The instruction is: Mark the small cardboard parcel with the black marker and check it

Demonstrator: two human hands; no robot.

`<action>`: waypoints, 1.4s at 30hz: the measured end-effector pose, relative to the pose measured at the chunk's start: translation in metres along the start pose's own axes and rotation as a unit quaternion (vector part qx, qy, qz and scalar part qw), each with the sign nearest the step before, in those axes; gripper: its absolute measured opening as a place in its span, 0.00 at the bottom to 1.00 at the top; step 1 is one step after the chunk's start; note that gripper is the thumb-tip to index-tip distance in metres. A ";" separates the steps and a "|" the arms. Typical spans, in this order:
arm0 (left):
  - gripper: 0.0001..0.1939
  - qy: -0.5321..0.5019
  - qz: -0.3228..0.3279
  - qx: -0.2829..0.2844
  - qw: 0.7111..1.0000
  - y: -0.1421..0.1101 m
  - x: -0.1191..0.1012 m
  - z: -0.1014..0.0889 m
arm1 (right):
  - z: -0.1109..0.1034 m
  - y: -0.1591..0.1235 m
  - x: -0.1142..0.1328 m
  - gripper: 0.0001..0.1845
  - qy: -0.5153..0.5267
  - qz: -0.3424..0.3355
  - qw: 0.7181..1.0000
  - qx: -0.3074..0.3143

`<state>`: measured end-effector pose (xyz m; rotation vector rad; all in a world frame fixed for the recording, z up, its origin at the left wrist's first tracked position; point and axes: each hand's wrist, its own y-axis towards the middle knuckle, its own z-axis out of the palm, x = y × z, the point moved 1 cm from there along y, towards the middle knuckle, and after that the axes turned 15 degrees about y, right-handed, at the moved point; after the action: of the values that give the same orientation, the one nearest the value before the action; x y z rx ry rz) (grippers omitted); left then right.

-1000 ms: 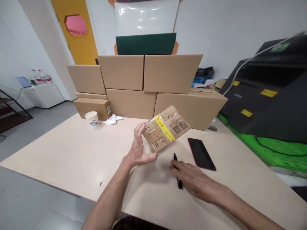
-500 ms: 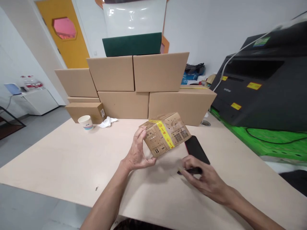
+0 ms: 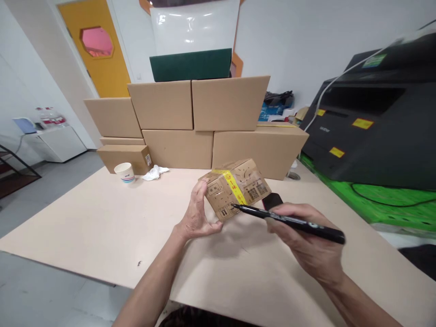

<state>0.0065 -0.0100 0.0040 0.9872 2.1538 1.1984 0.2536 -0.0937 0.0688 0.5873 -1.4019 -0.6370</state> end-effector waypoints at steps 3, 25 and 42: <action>0.66 0.001 0.015 0.003 1.000 0.000 -0.001 0.002 | 0.013 0.004 -0.001 0.10 -0.028 -0.022 0.999 -0.009; 0.65 0.025 0.005 0.001 1.000 0.000 -0.003 0.001 | 0.007 0.001 0.011 0.15 -0.212 -0.172 0.950 0.151; 0.64 0.042 -0.006 -0.024 0.999 0.000 -0.001 0.000 | -0.032 -0.069 -0.089 0.25 -0.308 0.003 0.845 0.437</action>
<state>0.0076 -0.0106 0.0042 0.9165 2.1808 1.3007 0.2756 -0.0788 -0.0445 1.1554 -2.3246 -0.1235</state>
